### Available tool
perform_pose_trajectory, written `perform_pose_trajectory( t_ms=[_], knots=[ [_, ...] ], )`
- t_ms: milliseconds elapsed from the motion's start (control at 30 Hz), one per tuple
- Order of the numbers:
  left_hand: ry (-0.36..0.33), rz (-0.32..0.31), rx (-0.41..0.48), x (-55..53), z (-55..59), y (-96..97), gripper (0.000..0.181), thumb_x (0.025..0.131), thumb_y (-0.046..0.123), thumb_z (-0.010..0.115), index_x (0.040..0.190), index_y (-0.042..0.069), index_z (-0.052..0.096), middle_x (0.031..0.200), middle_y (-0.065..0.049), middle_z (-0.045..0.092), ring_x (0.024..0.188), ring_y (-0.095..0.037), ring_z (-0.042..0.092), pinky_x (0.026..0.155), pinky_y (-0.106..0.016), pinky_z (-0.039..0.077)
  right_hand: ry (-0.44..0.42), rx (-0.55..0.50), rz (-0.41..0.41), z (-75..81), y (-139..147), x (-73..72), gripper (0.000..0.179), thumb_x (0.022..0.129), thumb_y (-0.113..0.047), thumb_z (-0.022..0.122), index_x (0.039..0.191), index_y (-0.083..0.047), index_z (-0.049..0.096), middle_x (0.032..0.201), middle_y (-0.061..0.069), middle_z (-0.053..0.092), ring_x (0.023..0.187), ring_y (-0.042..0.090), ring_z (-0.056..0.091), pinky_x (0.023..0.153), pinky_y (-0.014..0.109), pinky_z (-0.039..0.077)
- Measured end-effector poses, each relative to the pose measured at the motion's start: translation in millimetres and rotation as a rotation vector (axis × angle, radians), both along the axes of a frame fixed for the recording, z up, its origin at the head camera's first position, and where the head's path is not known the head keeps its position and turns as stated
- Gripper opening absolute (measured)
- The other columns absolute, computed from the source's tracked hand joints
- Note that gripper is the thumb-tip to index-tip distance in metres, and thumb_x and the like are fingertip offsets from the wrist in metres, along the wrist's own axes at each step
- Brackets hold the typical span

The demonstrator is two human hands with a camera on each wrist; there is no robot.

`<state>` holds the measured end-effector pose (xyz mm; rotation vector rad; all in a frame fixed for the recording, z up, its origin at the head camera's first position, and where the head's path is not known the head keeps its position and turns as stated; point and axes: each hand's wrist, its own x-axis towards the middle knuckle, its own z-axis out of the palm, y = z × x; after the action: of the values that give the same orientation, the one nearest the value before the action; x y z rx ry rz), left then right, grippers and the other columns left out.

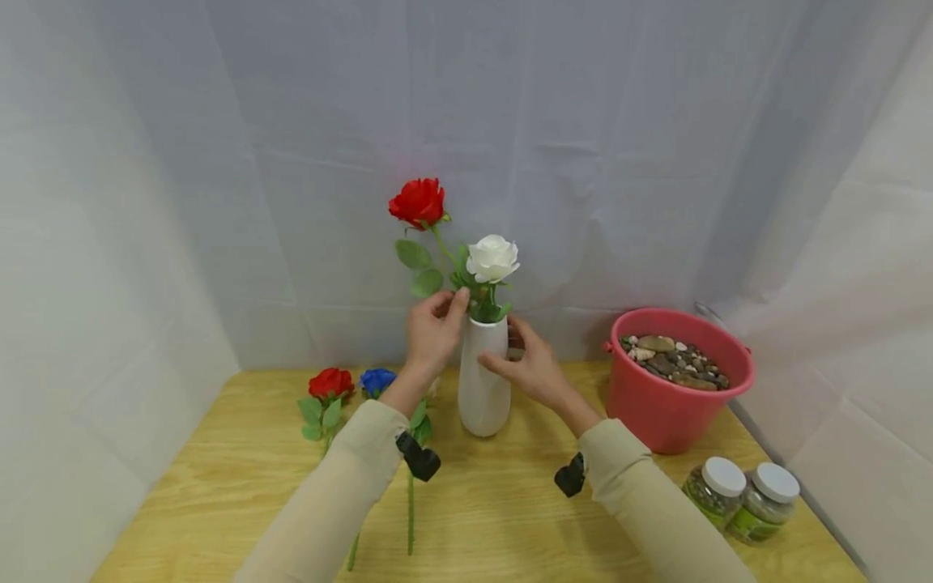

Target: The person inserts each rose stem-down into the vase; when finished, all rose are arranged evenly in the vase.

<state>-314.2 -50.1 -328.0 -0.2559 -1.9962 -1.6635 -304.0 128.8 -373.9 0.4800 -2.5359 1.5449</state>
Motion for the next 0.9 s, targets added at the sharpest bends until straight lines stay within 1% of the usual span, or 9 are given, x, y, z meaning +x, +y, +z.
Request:
perform_pose_trajectory(
  t_ms=[100,233,433,533,600,667,767,833,900],
  knots=[
    [-0.027,0.0,0.041,-0.8,-1.8,0.1,0.026,0.101,0.017,0.072,0.1,-0.009,0.076,0.091,-0.025,0.078,0.073,-0.006,0.064,0.066,-0.016,0.048,0.011,0.003,0.003,-0.7,0.3,-0.2,0.079,0.094,-0.034,0.081,0.16,-0.017,0.04,0.146,0.018,0.06,0.131,0.036,0.063,0.105,0.055,0.057],
    [-0.057,-0.005,0.113,-0.7,-2.5,0.8,0.028,0.099,0.016,0.074,0.109,-0.01,0.074,0.095,-0.027,0.078,0.073,-0.003,0.067,0.065,-0.013,0.05,0.013,0.007,0.002,-2.2,0.6,-0.3,0.079,0.094,-0.034,0.081,0.159,-0.016,0.041,0.147,0.018,0.06,0.131,0.036,0.063,0.105,0.056,0.057],
    [-0.008,0.006,0.144,-0.8,-0.3,3.9,0.028,0.097,0.016,0.076,0.114,-0.007,0.074,0.097,-0.027,0.078,0.076,-0.007,0.07,0.067,-0.012,0.05,0.014,0.001,0.003,-1.2,0.4,-0.8,0.078,0.095,-0.034,0.08,0.16,-0.017,0.04,0.148,0.019,0.059,0.132,0.037,0.062,0.105,0.056,0.057],
    [0.011,0.016,0.107,-0.7,-0.6,4.0,0.025,0.097,0.014,0.077,0.109,-0.007,0.075,0.098,-0.027,0.078,0.082,-0.02,0.074,0.069,-0.015,0.052,0.015,0.003,0.005,-0.9,0.4,-0.5,0.078,0.095,-0.034,0.08,0.16,-0.018,0.04,0.148,0.018,0.059,0.132,0.037,0.062,0.105,0.056,0.057],
    [0.0,0.017,0.047,0.3,-1.3,2.8,0.025,0.097,0.015,0.077,0.108,-0.007,0.077,0.103,-0.026,0.078,0.091,-0.03,0.075,0.074,-0.024,0.058,0.017,0.004,0.007,-1.2,0.6,-0.4,0.079,0.095,-0.034,0.08,0.16,-0.018,0.04,0.148,0.018,0.059,0.132,0.036,0.062,0.105,0.056,0.058],
    [-0.034,0.003,-0.022,2.3,-2.4,1.0,0.026,0.097,0.018,0.077,0.108,-0.006,0.078,0.108,-0.024,0.077,0.101,-0.037,0.073,0.081,-0.036,0.063,0.021,0.006,0.009,-1.8,0.7,-0.4,0.078,0.095,-0.033,0.08,0.16,-0.018,0.04,0.148,0.018,0.059,0.132,0.036,0.063,0.104,0.055,0.058],
    [-0.108,-0.031,-0.098,5.5,-3.7,-2.0,0.03,0.097,0.023,0.076,0.111,-0.003,0.079,0.116,-0.022,0.077,0.112,-0.04,0.07,0.091,-0.051,0.062,0.021,0.007,0.007,-2.2,0.7,-0.3,0.077,0.095,-0.033,0.08,0.16,-0.019,0.04,0.148,0.017,0.059,0.132,0.035,0.063,0.104,0.054,0.059],
    [-0.141,-0.051,-0.12,6.9,-4.5,-3.7,0.032,0.097,0.025,0.077,0.112,-0.002,0.08,0.117,-0.021,0.077,0.115,-0.039,0.07,0.095,-0.053,0.061,0.022,0.007,0.006,-2.2,0.5,-0.4,0.077,0.095,-0.034,0.08,0.159,-0.019,0.041,0.148,0.017,0.06,0.131,0.035,0.063,0.104,0.054,0.059],
    [-0.154,-0.065,-0.121,6.9,-5.5,-4.8,0.032,0.097,0.026,0.076,0.112,-0.002,0.08,0.116,-0.021,0.078,0.115,-0.039,0.07,0.096,-0.053,0.06,0.02,0.007,0.006,-2.2,0.4,-0.6,0.077,0.095,-0.035,0.08,0.159,-0.02,0.041,0.148,0.016,0.06,0.132,0.035,0.063,0.104,0.054,0.058]
  ],
)
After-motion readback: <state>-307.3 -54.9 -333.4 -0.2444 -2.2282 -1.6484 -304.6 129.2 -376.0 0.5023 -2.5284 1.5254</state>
